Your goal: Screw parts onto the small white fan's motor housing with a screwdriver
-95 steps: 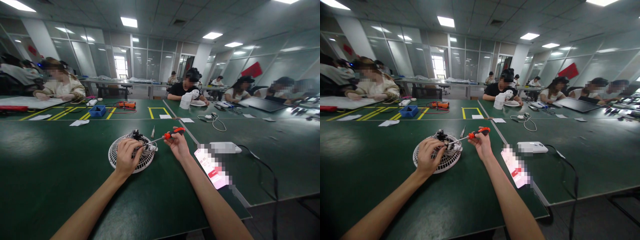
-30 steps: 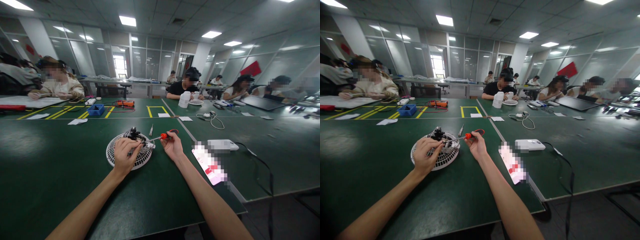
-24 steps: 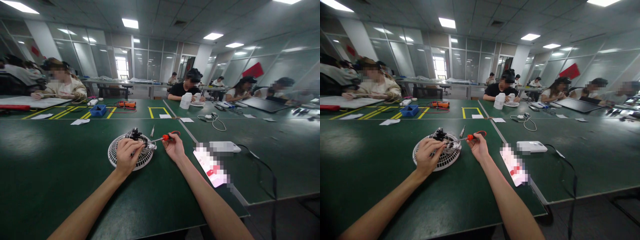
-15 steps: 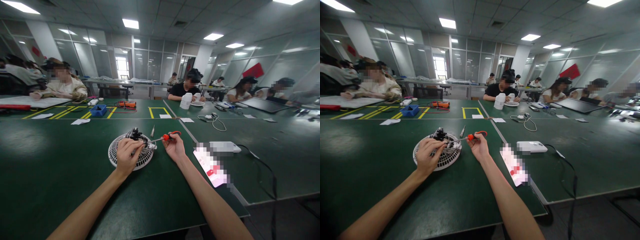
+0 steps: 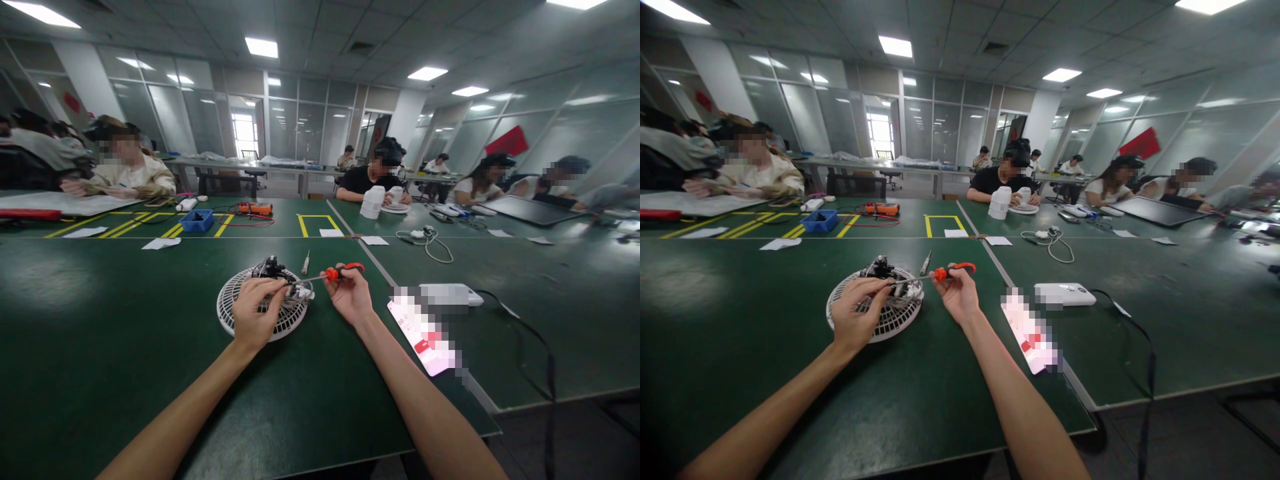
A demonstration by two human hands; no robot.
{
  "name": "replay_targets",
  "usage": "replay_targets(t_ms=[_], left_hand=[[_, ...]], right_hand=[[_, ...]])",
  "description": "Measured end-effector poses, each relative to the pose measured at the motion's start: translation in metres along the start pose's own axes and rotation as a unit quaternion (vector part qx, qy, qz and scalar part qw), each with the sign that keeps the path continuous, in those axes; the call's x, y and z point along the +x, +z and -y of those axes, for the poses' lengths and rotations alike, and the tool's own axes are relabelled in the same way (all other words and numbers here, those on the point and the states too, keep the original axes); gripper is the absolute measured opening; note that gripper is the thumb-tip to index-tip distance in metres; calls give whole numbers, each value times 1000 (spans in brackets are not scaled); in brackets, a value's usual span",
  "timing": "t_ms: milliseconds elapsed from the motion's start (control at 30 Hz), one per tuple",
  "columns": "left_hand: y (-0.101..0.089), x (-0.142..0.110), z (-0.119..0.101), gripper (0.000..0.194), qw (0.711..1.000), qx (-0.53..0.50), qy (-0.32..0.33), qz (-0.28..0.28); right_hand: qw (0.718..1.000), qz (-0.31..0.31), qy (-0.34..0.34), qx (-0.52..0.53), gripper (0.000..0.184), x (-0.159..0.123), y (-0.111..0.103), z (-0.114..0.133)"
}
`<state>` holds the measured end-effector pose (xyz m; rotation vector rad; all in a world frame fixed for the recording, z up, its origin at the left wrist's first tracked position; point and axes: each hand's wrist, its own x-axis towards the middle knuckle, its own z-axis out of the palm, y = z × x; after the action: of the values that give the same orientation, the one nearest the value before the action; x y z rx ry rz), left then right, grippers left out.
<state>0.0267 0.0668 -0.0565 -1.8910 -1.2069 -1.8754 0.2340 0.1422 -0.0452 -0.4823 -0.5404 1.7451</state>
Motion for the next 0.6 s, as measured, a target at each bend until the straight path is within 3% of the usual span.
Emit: replay_targets(t_ms=[200, 367, 600], left_hand=[[0, 3, -5, 11, 994, -42, -102, -7], [1, 9, -13, 20, 978, -104, -177, -31], [0, 11, -11, 18, 981, -112, -161, -10]], right_hand=[[998, 57, 0, 0, 35, -4, 2, 1], [999, 47, -7, -3, 48, -5, 5, 0], [999, 14, -12, -36, 24, 0, 7, -6]])
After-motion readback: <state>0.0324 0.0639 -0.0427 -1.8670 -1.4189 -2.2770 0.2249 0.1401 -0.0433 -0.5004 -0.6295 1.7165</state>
